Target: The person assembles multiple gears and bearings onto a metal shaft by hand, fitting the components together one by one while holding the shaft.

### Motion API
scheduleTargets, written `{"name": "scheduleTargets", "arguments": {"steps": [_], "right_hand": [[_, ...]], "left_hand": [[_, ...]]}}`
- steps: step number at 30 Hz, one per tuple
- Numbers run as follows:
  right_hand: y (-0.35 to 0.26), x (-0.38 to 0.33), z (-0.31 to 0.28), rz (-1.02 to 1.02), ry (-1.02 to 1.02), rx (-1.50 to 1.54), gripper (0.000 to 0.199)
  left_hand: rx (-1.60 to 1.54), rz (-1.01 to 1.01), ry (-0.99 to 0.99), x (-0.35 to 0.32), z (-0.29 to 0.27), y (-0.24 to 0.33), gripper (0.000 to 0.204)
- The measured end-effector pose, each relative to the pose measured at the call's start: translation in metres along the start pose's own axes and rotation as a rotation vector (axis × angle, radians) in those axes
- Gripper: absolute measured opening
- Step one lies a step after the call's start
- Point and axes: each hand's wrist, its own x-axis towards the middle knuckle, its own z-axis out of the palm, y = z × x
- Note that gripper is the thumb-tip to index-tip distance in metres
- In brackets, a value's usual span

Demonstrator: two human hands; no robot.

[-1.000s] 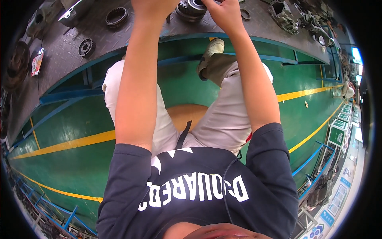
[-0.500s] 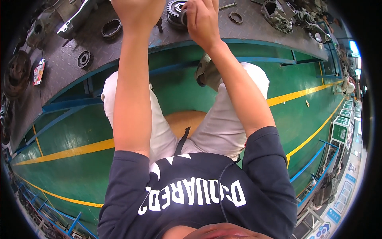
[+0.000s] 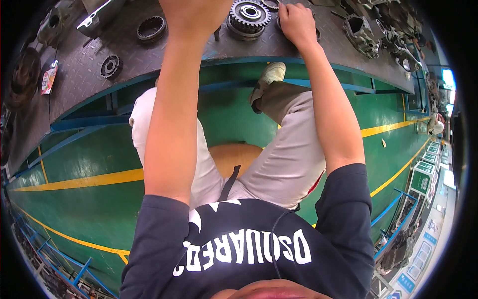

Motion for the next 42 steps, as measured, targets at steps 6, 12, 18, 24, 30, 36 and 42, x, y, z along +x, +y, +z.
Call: {"name": "scheduleTargets", "arguments": {"steps": [6,12,18,24,30,36,42], "right_hand": [[-0.058,-0.002,-0.056,-0.284,-0.088,0.519,0.03],[-0.103,-0.012,-0.074,-0.211,-0.355,0.127,0.055],[-0.103,-0.002,-0.061,-0.252,-0.425,0.152,0.057],[-0.117,0.012,-0.07,-0.138,-0.594,0.11,0.055],[-0.107,-0.004,-0.073,-0.235,-0.541,0.054,0.049],[-0.103,-0.005,-0.079,-0.245,-0.556,0.13,0.051],[-0.098,0.007,-0.094,-0.324,-0.583,0.107,0.056]], "left_hand": [[0.136,0.039,-0.038,-0.005,-0.011,-0.006,0.024],[-0.059,-0.08,0.019,-0.002,-0.002,0.017,0.024],[-0.145,-0.143,0.025,0.003,-0.002,0.027,0.025],[-0.203,-0.193,0.037,0.004,-0.003,0.033,0.025],[-0.263,-0.238,0.047,0.009,-0.001,0.038,0.025],[-0.273,-0.326,0.044,0.016,-0.009,0.046,0.026],[-0.269,-0.333,0.013,0.015,-0.007,0.043,0.026]]}}
